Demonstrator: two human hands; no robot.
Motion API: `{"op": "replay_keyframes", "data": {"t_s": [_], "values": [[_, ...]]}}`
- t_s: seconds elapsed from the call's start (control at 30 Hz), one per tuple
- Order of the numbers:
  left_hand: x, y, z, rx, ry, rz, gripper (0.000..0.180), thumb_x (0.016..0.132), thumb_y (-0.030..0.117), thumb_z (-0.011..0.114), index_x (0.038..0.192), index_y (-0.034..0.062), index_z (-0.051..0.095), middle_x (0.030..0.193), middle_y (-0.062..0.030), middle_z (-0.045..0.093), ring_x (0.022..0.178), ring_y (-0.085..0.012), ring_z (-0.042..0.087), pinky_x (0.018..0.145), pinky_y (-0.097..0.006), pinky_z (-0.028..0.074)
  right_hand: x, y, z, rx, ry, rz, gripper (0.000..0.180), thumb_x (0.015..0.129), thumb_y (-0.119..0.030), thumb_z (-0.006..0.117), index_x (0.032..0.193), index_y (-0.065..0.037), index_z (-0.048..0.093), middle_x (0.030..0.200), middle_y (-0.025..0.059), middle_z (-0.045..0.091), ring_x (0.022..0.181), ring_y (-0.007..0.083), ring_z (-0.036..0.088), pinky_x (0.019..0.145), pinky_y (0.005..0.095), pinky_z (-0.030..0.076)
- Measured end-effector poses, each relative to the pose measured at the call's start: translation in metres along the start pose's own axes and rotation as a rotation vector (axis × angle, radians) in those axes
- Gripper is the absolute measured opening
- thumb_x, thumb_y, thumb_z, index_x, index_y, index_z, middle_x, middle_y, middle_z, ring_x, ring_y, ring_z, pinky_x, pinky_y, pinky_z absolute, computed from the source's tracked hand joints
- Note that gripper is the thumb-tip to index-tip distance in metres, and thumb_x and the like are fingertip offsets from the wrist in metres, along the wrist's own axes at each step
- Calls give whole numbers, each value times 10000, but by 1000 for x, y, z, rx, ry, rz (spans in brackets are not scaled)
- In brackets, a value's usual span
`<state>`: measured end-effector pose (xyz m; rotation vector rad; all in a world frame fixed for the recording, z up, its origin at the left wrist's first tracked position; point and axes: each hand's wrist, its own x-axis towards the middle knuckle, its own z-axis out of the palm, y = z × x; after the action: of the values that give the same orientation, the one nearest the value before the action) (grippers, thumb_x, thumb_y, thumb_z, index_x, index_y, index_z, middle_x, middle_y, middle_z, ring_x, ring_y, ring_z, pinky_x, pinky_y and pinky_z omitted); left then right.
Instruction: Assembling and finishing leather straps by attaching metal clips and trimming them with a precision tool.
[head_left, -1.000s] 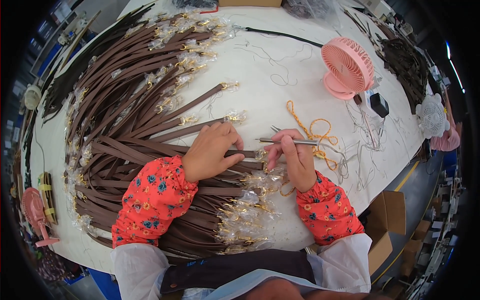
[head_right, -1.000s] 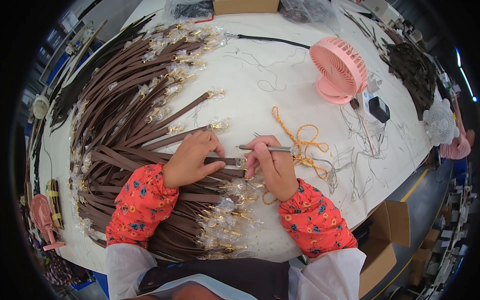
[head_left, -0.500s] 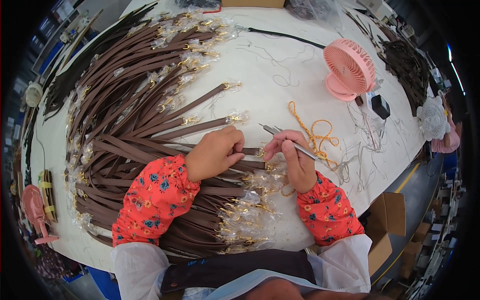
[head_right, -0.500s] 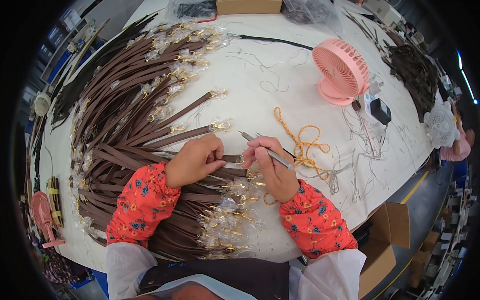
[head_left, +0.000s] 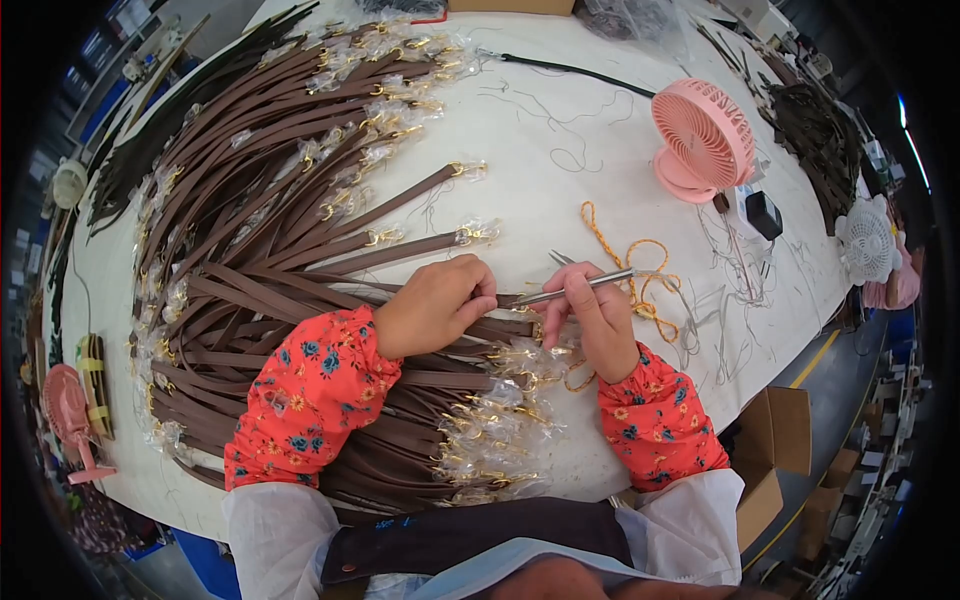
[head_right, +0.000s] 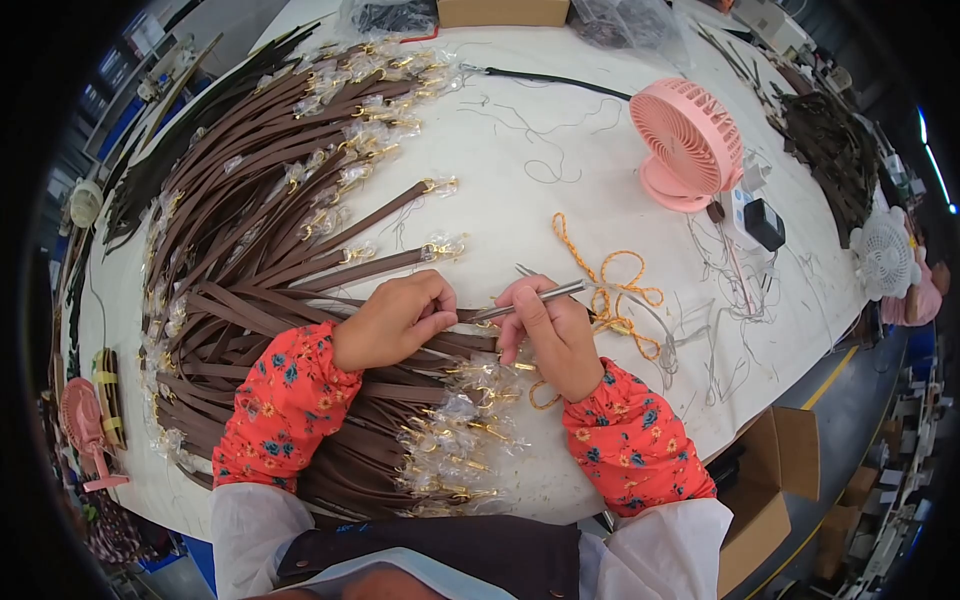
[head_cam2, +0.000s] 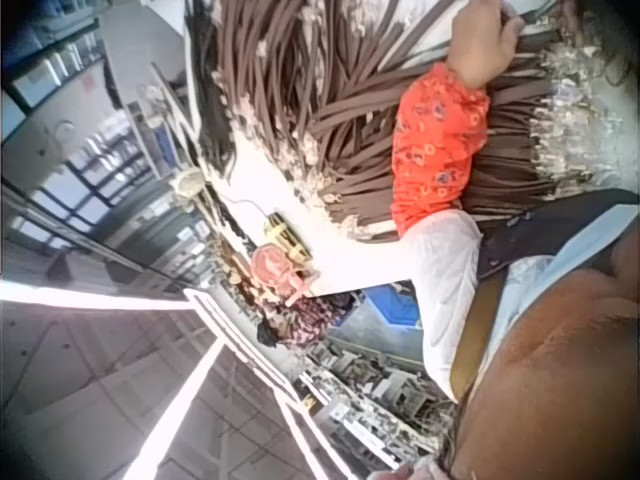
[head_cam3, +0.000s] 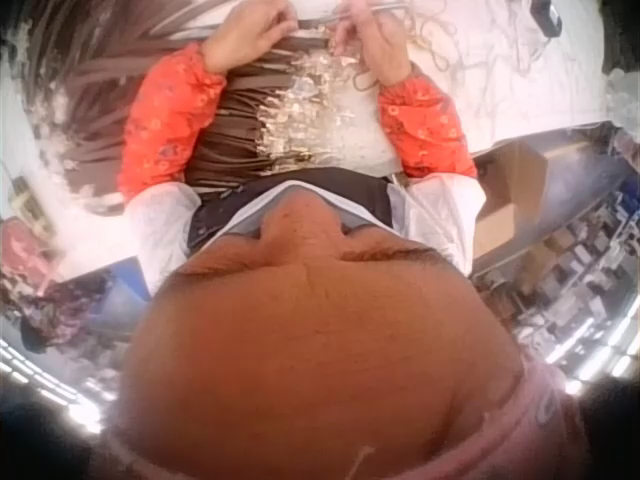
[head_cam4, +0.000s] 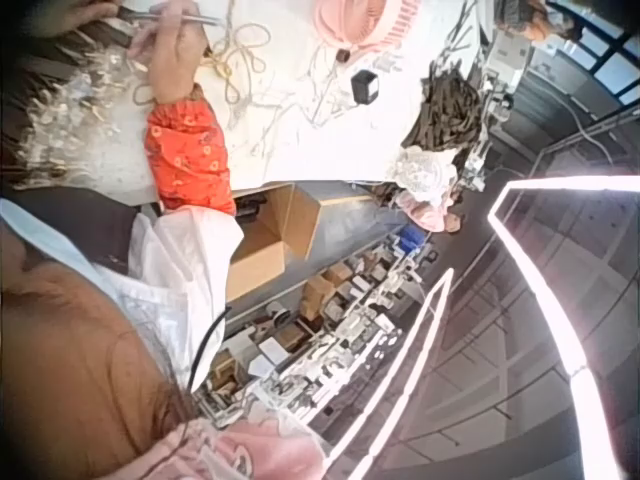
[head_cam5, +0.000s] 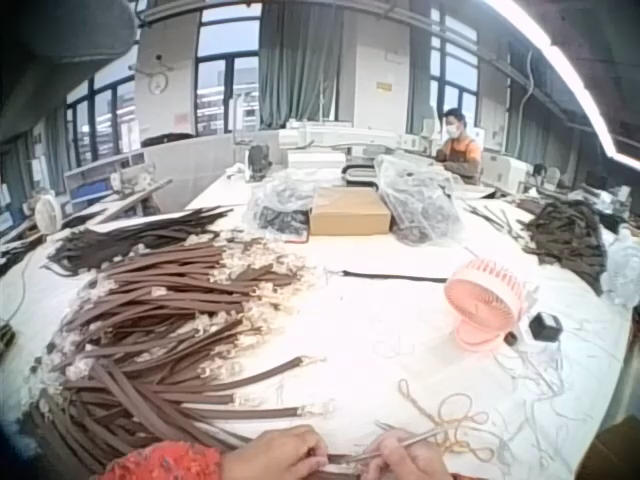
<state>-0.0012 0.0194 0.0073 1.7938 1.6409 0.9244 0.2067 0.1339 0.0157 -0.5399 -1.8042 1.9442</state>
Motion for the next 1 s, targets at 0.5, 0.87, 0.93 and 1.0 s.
{"op": "replay_keyframes", "data": {"t_s": [0.5, 0.87, 0.93, 1.0], "values": [[-2, 9, 5, 204, 16, 60, 123, 858, 42, 610, 932, 35, 513, 914, -132, 523, 815, -336, 568, 687, -401, 462, 1, 1, 2, -1, -2, 28, 381, 1054, -319, 371, 1035, 31, 520, 713, 70, 592, 602, 122, 596, 731, 266, 508], [-1, 7, 7, 198, 61, 63, 131, 853, 52, 619, 927, 34, 513, 890, -126, 549, 806, -336, 572, 688, -404, 462, 0, 3, 1, 2, -12, 37, 374, 1051, -311, 391, 1030, 36, 529, 733, 80, 598, 603, 128, 602, 593, 226, 483], [0, 8, 7, 191, 54, 47, 133, 851, 53, 622, 925, 34, 514, 890, -127, 551, 806, -335, 573, 689, -404, 463, 0, 3, 1, -38, -17, 35, 375, 1051, -310, 390, 1027, 37, 530, 735, 79, 599, 604, 126, 606, 595, 227, 484], [0, 8, 7, 190, 57, 47, 134, 850, 54, 624, 924, 34, 514, 889, -126, 552, 807, -333, 574, 689, -403, 463, 0, 3, 1, -24, -14, 38, 376, 1051, -309, 389, 1027, 38, 532, 733, 78, 599, 603, 124, 607, 595, 226, 484]]}}
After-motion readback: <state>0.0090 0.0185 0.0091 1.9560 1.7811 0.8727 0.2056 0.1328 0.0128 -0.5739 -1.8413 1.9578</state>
